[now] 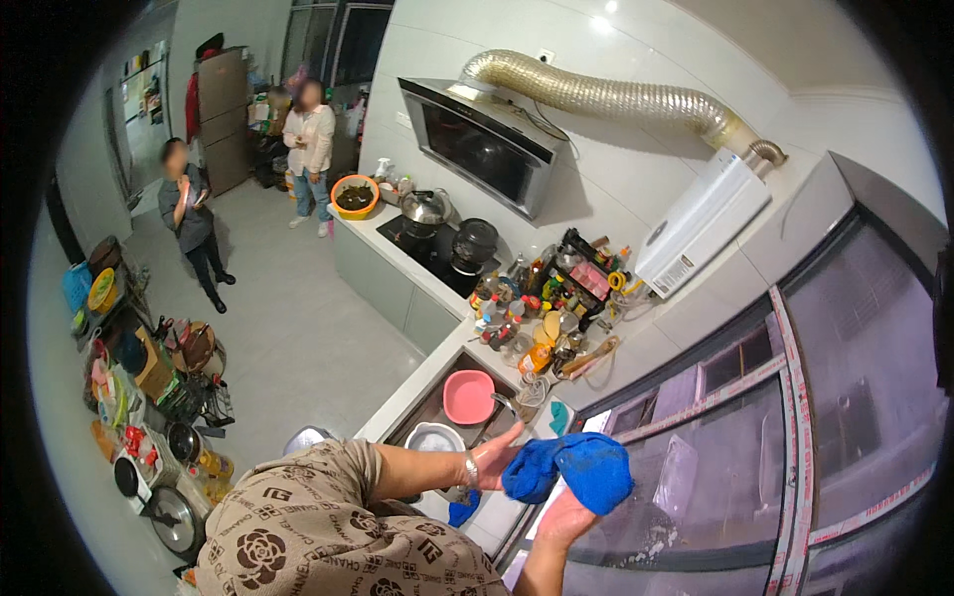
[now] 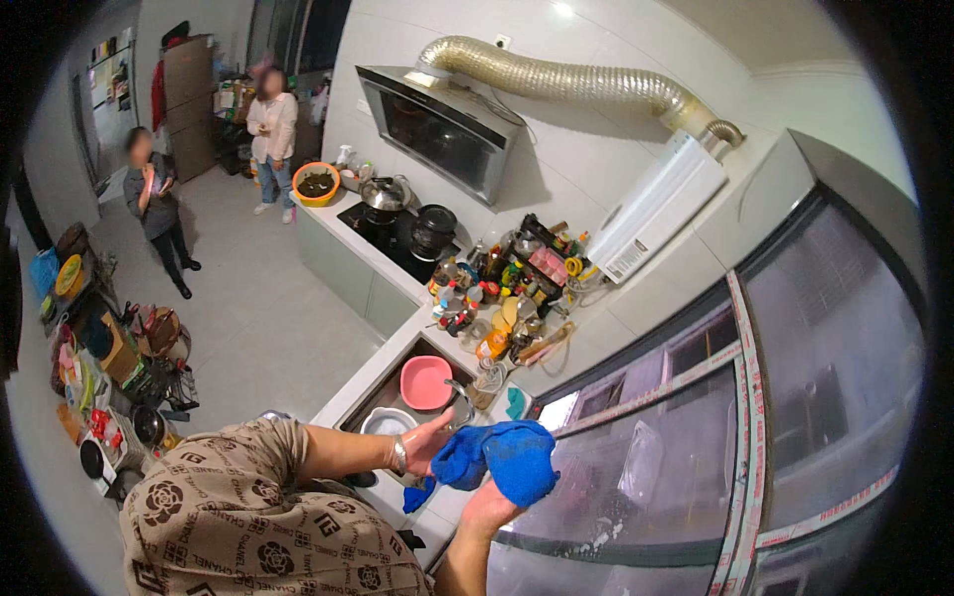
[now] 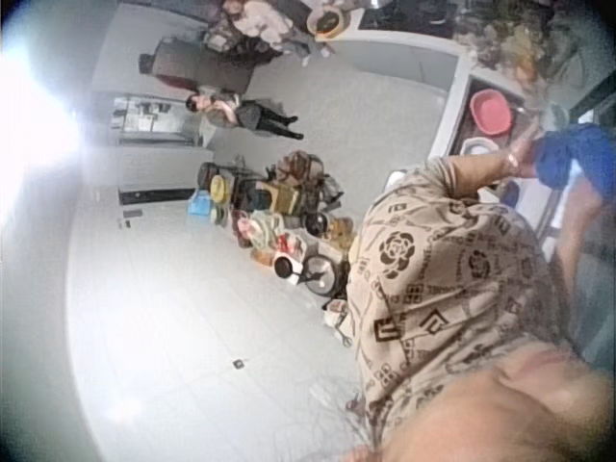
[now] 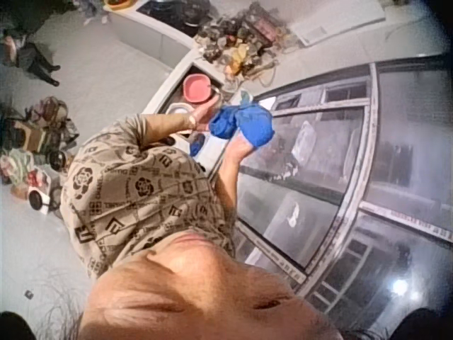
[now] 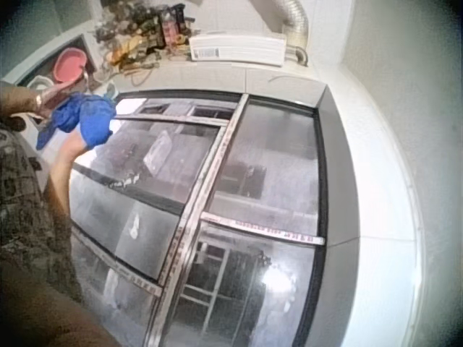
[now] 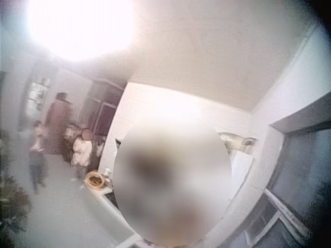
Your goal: The person cleans a kitchen countertop and then a large window using a blue cloth and a spray bottle. They wipe the surfaces, rinse the cloth in a bucket of soapy water, and repeatedly spray and wipe the window panes.
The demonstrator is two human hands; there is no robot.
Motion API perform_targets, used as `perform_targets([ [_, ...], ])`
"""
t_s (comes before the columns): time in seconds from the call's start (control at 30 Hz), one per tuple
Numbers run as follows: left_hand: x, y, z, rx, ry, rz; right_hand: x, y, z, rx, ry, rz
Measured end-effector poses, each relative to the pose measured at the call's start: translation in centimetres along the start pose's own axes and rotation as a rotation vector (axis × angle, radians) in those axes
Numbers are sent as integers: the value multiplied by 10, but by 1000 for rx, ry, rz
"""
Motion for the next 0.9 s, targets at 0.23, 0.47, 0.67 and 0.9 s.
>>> perform_targets([
  [0.23,32,162,-21,229,63,-994,153,-36,17,-188,-654,803],
  [0.47,96,329,-39,780,291,-791,385,-15,127,-682,-1456,1471],
  [0.67,138,304,-29,922,129,-799,484,-58,173,-863,-889,2100],
  [0.9,121,218,-70,681,-10,-1021,439,-49,84,-663,-694,2600],
])
Point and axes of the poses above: each hand's wrist, its own z-axis away from the middle knuckle, its own y-axis out of the palm, x = y × z, the point moved 6 cm from there along -z, towards the middle knuckle, and after that the axes turned 9 degrees about -x, right-handed, at the moved point
